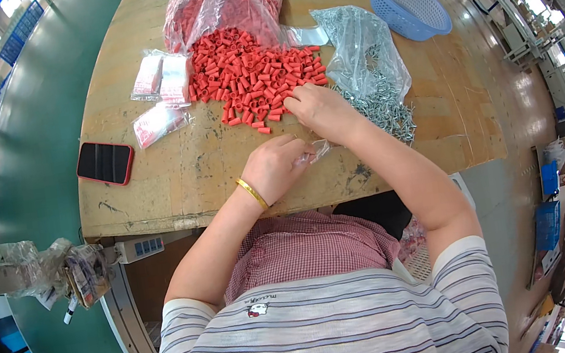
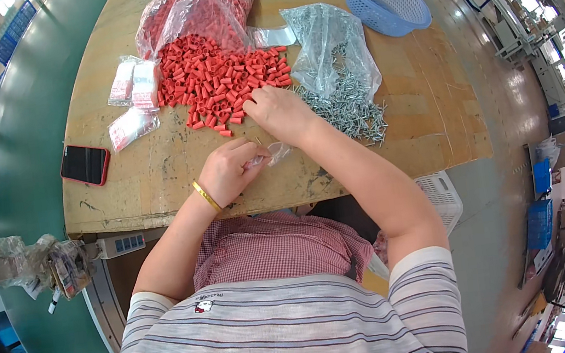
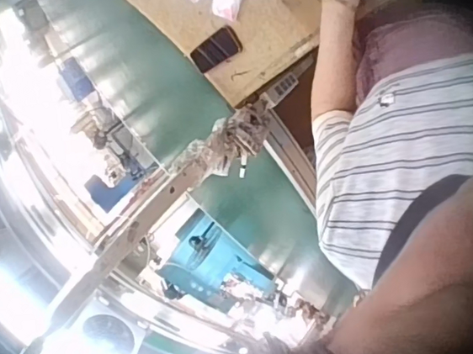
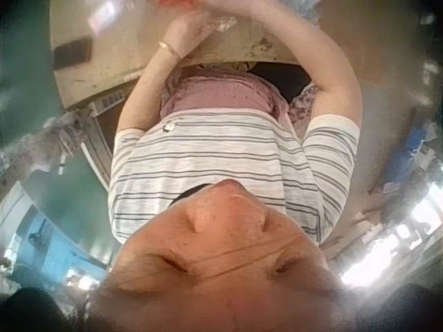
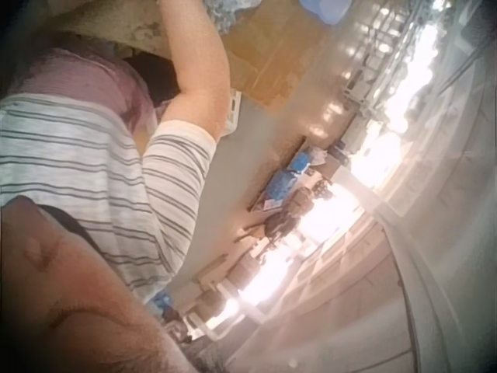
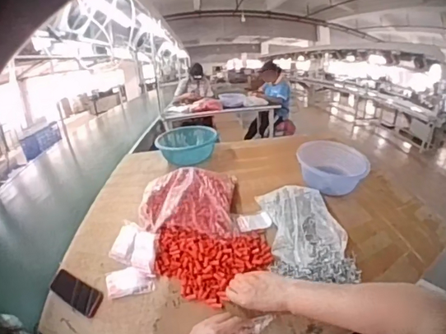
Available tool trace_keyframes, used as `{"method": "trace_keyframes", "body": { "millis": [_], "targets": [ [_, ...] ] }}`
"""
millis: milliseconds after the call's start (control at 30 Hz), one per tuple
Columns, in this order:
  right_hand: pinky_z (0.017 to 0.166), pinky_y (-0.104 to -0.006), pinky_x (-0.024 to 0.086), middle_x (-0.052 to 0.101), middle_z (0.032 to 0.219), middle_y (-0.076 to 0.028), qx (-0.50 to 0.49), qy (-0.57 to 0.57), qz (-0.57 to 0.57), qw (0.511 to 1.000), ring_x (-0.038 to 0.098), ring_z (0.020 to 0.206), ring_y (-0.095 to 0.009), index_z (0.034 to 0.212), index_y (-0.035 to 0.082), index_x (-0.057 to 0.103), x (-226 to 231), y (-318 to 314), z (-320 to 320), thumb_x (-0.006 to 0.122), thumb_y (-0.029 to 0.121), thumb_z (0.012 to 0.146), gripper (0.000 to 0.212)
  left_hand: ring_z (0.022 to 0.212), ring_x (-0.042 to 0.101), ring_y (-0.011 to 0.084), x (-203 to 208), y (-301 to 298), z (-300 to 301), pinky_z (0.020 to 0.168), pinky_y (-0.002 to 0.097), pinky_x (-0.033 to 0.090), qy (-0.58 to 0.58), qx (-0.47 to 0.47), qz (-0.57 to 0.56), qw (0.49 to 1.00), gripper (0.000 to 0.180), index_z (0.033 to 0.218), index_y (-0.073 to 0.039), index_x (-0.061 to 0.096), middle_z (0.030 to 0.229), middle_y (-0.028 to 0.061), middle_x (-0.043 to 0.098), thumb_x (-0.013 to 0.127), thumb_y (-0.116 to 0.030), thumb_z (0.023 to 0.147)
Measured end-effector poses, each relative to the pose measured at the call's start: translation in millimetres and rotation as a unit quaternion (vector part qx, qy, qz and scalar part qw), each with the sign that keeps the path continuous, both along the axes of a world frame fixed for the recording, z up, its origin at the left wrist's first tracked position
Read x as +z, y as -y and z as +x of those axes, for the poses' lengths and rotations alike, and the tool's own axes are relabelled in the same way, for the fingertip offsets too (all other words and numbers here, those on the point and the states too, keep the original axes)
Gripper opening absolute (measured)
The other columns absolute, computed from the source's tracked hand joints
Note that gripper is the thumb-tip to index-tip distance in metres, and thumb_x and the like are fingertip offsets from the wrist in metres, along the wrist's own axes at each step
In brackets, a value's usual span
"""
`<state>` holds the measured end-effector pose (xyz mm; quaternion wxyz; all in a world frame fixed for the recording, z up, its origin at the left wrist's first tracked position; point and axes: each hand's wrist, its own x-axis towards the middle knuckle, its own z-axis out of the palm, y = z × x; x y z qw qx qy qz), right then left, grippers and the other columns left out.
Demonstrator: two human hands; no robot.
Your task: Count and place small red and silver plastic/metal components into small clear plastic bags.
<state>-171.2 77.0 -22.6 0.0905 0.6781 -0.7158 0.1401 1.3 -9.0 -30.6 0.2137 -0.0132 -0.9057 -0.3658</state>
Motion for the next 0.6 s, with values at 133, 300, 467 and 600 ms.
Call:
{"method": "trace_keyframes", "body": {
  "millis": [133,300,467,600],
  "targets": [
    [0.072,-0.0361,0.053,0.058,0.084,-0.009,0.048,-0.072,0.048,0.995,0.062,0.084,-0.026,0.084,0.007,0.056,3,7,-2,0.056,0.01,0.079,0.006,0.074,0.06,0.0275,3,3,4,0.068,0.0367,0.05,0.011,0.008,-0.007,1.0,0.016,0.093,-0.009,0.067,0.078,0.0085,0.059,0.067,-0.009,0.077],
    [0.072,-0.0364,0.054,0.06,0.085,-0.009,0.099,-0.087,0.078,0.988,0.064,0.084,-0.025,0.088,0.005,0.056,11,6,-4,0.055,0.012,0.081,0.01,0.073,0.06,0.0273,4,5,8,0.069,0.037,0.05,0.015,0.006,-0.008,1.0,0.016,0.093,-0.009,0.068,0.077,0.0084,0.058,0.068,-0.011,0.077],
    [0.07,-0.0331,0.053,0.058,0.083,-0.006,0.135,-0.096,0.042,0.985,0.062,0.081,-0.021,0.086,0.006,0.056,1,9,-10,0.056,0.013,0.081,0.009,0.073,0.06,0.0272,1,6,7,0.068,0.0369,0.05,0.019,0.006,-0.019,1.0,0.016,0.093,-0.009,0.068,0.077,0.0084,0.058,0.068,-0.011,0.077],
    [0.068,-0.0327,0.053,0.056,0.08,-0.006,0.145,-0.088,-0.007,0.986,0.06,0.079,-0.021,0.083,0.005,0.055,-5,13,-6,0.058,0.011,0.076,0.009,0.072,0.06,0.0257,-1,6,4,0.067,0.0365,0.05,0.005,0.011,-0.016,1.0,0.014,0.092,-0.008,0.068,0.075,0.0084,0.058,0.068,-0.012,0.079]
  ]
}}
